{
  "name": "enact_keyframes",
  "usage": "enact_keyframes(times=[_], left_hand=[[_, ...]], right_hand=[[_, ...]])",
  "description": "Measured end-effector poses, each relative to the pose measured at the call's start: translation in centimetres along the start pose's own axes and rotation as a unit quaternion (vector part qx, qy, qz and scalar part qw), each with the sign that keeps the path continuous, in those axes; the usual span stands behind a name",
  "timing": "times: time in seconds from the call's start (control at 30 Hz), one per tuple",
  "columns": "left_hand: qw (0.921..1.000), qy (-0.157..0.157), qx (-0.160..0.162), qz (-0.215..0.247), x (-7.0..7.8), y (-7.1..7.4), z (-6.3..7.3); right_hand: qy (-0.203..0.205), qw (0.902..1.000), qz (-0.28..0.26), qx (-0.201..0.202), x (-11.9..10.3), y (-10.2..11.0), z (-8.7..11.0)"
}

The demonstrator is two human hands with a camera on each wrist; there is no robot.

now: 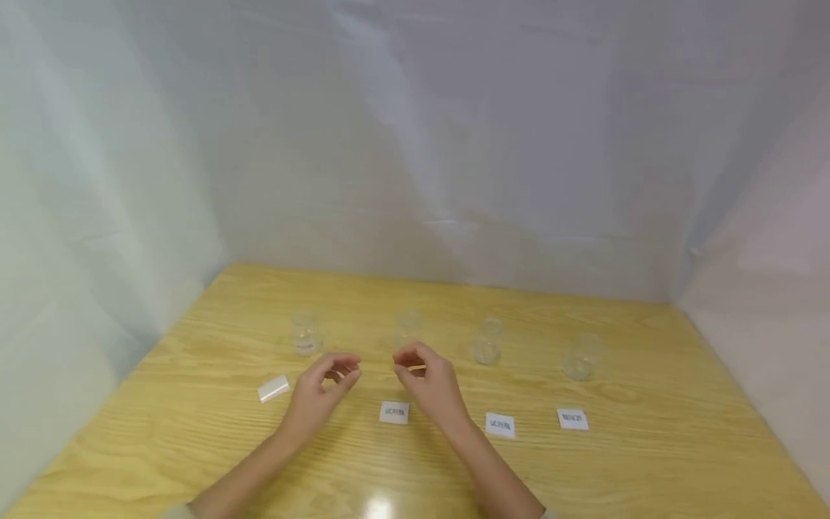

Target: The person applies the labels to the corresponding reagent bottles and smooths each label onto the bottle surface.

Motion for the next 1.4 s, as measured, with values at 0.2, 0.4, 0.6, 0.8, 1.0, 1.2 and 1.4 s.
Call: enact_keyframes(times=[0.2,0.4,0.6,0.8,1.0,1.2,1.4], left_hand=[[0.9919,0.067,-0.108,-0.002,-1.9,-3.0,0.5],[0.9789,0.081,-0.176,-0.065,-2.8,-4.6,0.7],[0.9648,0.089,-0.210,-0.131,-3.0,-5.0,0.6],[0.9516,0.087,-0.235,-0.178,-2.7,-5.1,0.6],[0.9482,0.078,-0.241,-0.192,-2.8,-5.3,0.7],[0.9493,0.068,-0.237,-0.195,-2.8,-5.4,0.8],[0.9440,0.070,-0.250,-0.203,-2.9,-5.5,0.8]], right_hand=[[-0.013,0.9983,0.033,-0.046,2.5,0.1,1.6],[-0.040,0.9923,0.047,-0.107,4.8,-0.8,2.7],[-0.023,0.9879,0.065,-0.139,5.3,-1.4,2.8],[-0.016,0.9829,0.109,-0.147,5.1,-1.6,2.8],[-0.013,0.9788,0.132,-0.157,5.3,-1.7,2.9],[-0.002,0.9782,0.140,-0.154,5.4,-1.7,3.0],[0.002,0.9762,0.151,-0.156,5.3,-1.7,2.9]])
Point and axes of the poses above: each hand's wrist, its own z-axis away from the middle knuckle, its own y-axis out of the back of the hand, x = y × z, the point moved 7 cm from there along -z, towards the middle knuckle, and after that the axes turned 14 degrees about -x, right-handed, at the moved point
